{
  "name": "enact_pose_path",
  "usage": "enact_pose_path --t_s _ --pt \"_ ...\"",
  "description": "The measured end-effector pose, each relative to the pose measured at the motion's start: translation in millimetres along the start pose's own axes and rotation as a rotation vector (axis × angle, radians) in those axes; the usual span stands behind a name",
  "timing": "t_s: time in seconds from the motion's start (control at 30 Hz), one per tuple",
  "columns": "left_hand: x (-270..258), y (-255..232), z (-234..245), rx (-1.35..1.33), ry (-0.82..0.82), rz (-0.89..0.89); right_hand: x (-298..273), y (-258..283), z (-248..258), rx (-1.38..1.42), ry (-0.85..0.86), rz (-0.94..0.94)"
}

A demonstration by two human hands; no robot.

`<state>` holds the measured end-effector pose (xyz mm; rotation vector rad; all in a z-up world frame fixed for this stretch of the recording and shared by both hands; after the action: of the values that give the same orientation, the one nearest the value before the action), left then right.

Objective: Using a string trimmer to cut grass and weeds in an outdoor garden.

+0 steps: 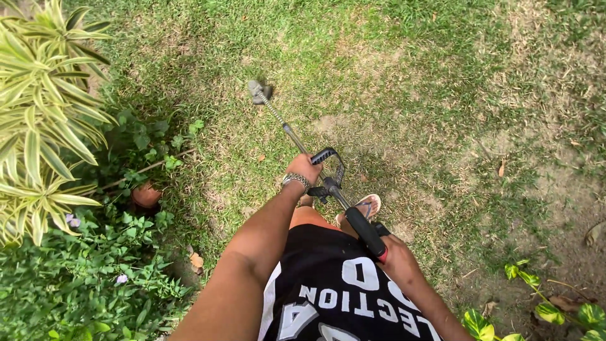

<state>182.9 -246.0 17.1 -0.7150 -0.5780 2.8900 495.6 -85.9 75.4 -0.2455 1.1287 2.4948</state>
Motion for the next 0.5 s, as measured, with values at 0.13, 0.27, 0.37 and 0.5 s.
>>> enact_pose_path --t_s 0.13,0.27,0.37,0.5 --pt "-1 17 25 0.003 -0.034 0.062 23 53 29 0.007 0.085 0.012" --pt "3 30 44 -0.027 -0.061 0.119 39 44 4 0.000 0.129 0.044" --pt "14 33 57 -0.020 -0.046 0.110 48 19 -30 -0.050 0.095 0.103" --pt "38 35 61 0.003 0.017 0.088 58 -1 -65 -0.088 0.042 0.082"
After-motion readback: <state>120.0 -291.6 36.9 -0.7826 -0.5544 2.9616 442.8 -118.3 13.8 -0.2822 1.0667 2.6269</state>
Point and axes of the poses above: each hand's wrist, its own x-axis towards the middle knuckle, its own z-axis out of the back of the hand, y = z × x, the point moved 2 cm from there along x, towards the middle knuckle, and after that the axes turned 9 degrees about -y, right-handed, at the moved point
